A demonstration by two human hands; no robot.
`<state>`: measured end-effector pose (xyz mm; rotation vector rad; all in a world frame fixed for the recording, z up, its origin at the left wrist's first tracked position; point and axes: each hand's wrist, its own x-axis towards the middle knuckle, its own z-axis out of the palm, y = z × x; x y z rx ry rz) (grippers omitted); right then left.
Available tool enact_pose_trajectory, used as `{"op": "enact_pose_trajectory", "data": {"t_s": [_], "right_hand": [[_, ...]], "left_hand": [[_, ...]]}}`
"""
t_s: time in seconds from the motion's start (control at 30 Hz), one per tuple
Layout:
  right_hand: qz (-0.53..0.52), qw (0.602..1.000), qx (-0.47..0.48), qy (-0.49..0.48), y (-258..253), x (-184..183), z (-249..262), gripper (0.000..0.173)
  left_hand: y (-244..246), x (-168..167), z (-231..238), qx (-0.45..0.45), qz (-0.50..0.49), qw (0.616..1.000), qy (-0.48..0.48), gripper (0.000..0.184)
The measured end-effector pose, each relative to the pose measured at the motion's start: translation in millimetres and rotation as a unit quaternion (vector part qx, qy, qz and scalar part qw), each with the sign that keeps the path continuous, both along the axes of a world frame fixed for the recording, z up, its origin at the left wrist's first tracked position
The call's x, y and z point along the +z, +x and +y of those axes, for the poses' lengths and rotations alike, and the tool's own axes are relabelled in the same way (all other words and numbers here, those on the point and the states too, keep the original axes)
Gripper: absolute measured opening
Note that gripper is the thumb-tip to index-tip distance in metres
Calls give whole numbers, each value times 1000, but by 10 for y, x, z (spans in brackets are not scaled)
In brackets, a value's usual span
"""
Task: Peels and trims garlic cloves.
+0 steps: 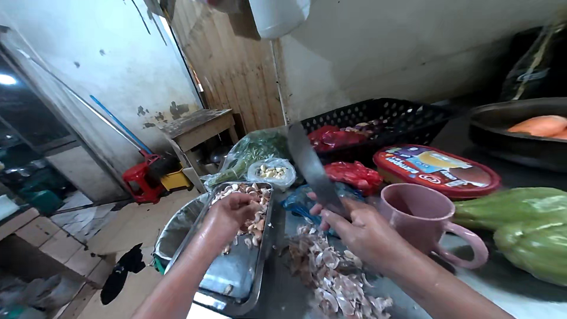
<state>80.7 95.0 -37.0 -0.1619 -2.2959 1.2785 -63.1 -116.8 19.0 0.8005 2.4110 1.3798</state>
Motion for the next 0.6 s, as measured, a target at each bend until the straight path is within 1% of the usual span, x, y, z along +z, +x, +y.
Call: {"op": "enact_pose_trajectory", "data": {"t_s": [0.03, 0.07, 0.13, 0.2, 0.27, 0.4, 0.6], "right_hand": [[-8, 1000, 11, 27, 26, 17, -7, 36], [-21, 999, 24, 39, 52, 47, -25, 38], [-71, 995, 49, 49, 80, 115, -46, 40], [-132, 988, 61, 42, 74, 180, -45, 45], [-164, 984, 57, 36, 70, 235, -39, 47], [-159, 985, 47, 43, 68, 247, -40, 48], [-180, 981, 45, 58, 30, 239, -55, 46]], "left_hand": [[52, -22, 76, -20, -44, 996, 71, 14], [88, -68, 149, -41, -67, 990, 115, 13], [175, -163, 298, -50, -92, 981, 165, 13], [286, -208, 427, -27, -147, 966, 210, 9], [386, -227, 514, 0, -199, 950, 241, 5], [517, -277, 607, 26, -266, 922, 280, 6], [540, -338, 602, 22, -305, 899, 314, 14]]}}
